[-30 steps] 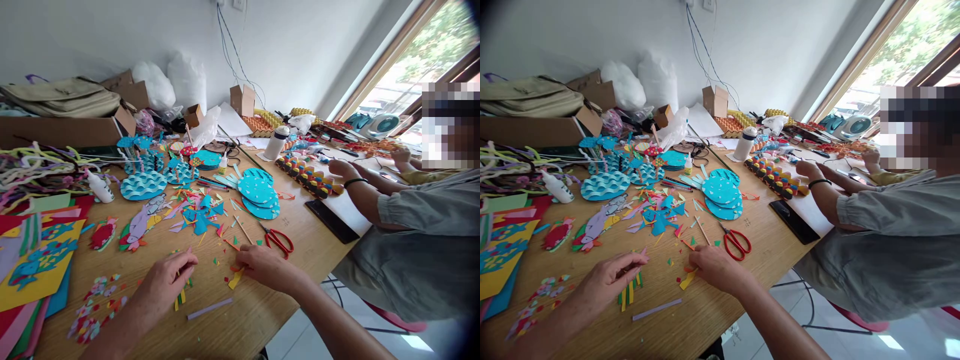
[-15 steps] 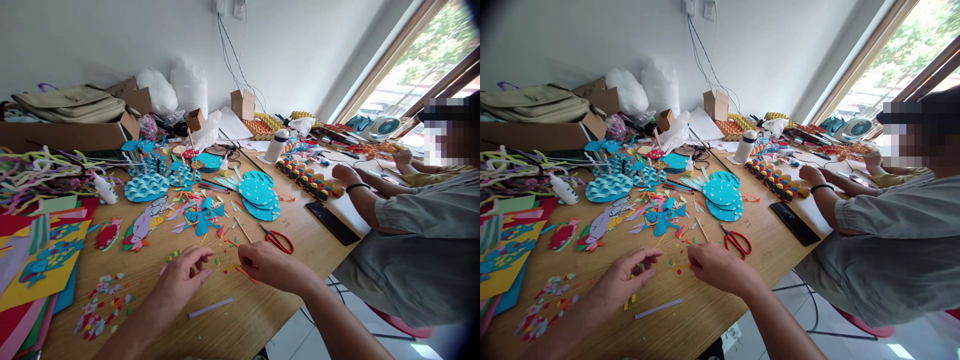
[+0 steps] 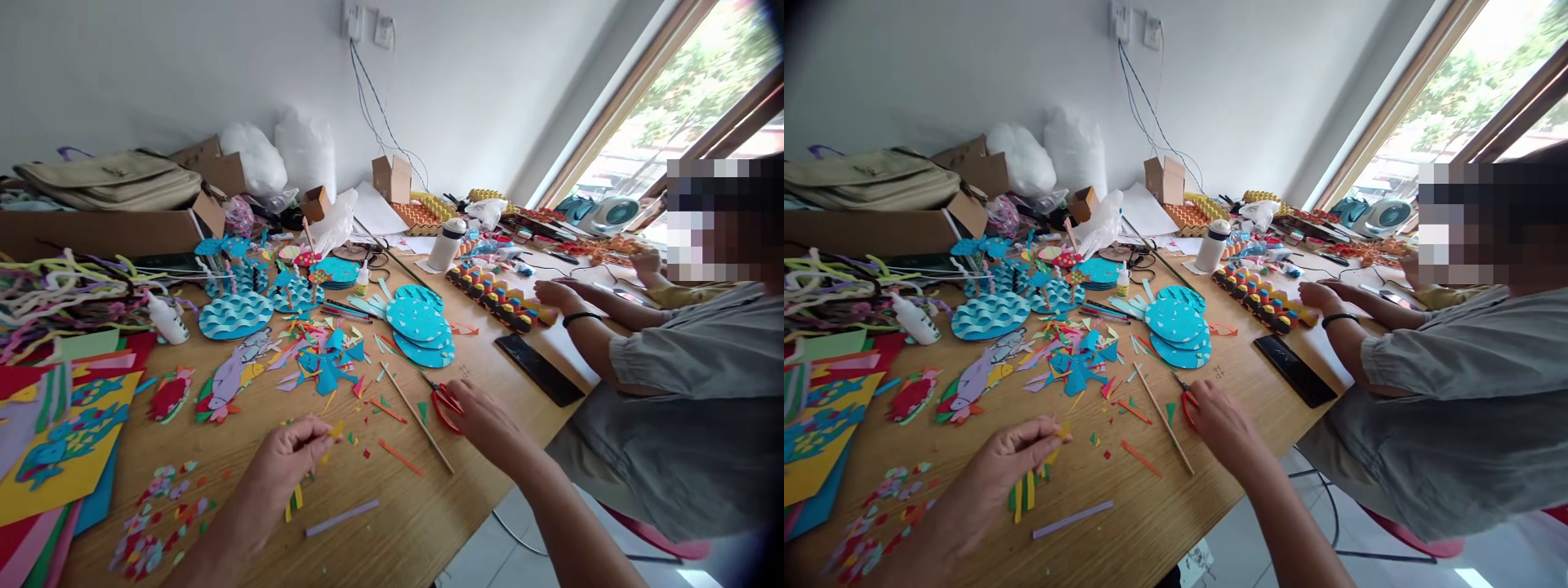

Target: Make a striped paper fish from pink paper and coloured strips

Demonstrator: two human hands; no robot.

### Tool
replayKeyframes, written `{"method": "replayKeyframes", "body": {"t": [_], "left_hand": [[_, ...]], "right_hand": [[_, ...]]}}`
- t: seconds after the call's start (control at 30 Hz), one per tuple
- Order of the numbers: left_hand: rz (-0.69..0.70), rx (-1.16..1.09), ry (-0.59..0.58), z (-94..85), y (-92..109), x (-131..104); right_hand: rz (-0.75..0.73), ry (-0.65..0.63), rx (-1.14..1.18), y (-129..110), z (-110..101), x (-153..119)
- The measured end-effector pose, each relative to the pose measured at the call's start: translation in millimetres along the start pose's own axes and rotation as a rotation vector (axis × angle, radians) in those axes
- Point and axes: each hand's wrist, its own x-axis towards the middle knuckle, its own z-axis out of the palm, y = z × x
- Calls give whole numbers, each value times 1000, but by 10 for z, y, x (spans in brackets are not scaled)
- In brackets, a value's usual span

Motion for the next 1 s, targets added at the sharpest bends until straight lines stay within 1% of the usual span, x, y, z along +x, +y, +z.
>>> {"method": "replayKeyframes", "body": {"t": [0.03,0.07,0.1,0.17,0.27,0.33,0.37,0.4,0.43,0.47,0.53,0.57,0.63,0.7,0.77,0.87,1.0], "left_hand": [[-64,-129,50,-12,8,-9],[-122,-250,97,-17,19,-19],[-168,-356,138,-16,32,-27],[-211,-506,188,-10,55,-39],[-196,-604,214,-20,73,-45],[-173,-635,220,-33,72,-48],[-162,-641,219,-34,70,-49],[-150,-638,213,-28,68,-51],[-138,-624,203,-13,67,-52],[-123,-602,194,11,68,-53],[-87,-547,187,75,78,-58],[-66,-522,193,109,88,-64],[-19,-492,214,162,114,-79],[19,-470,232,185,137,-96],[52,-452,252,180,147,-108],[79,-428,274,157,127,-116],[98,-383,226,118,76,-131]], "right_hand": [[77,-43,-19,107,73,43],[109,-74,-28,191,140,86],[128,-93,-33,253,196,125],[137,-113,-33,323,260,182],[130,-102,-34,344,219,169],[119,-49,32,303,132,81],[101,-4,110,253,85,18],[43,34,236,177,40,-51],[-38,40,399,74,4,-118],[-89,24,572,-56,-23,-177],[-148,-21,910,-370,-46,-248],[-177,-36,1037,-535,-44,-255],[-181,-16,1208,-835,-26,-225],[-212,-32,1325,-1059,0,-171],[-224,-74,1398,-1200,26,-128],[-232,-126,1433,-1306,70,-98],[-267,-75,1438,-1356,101,-66]]}}
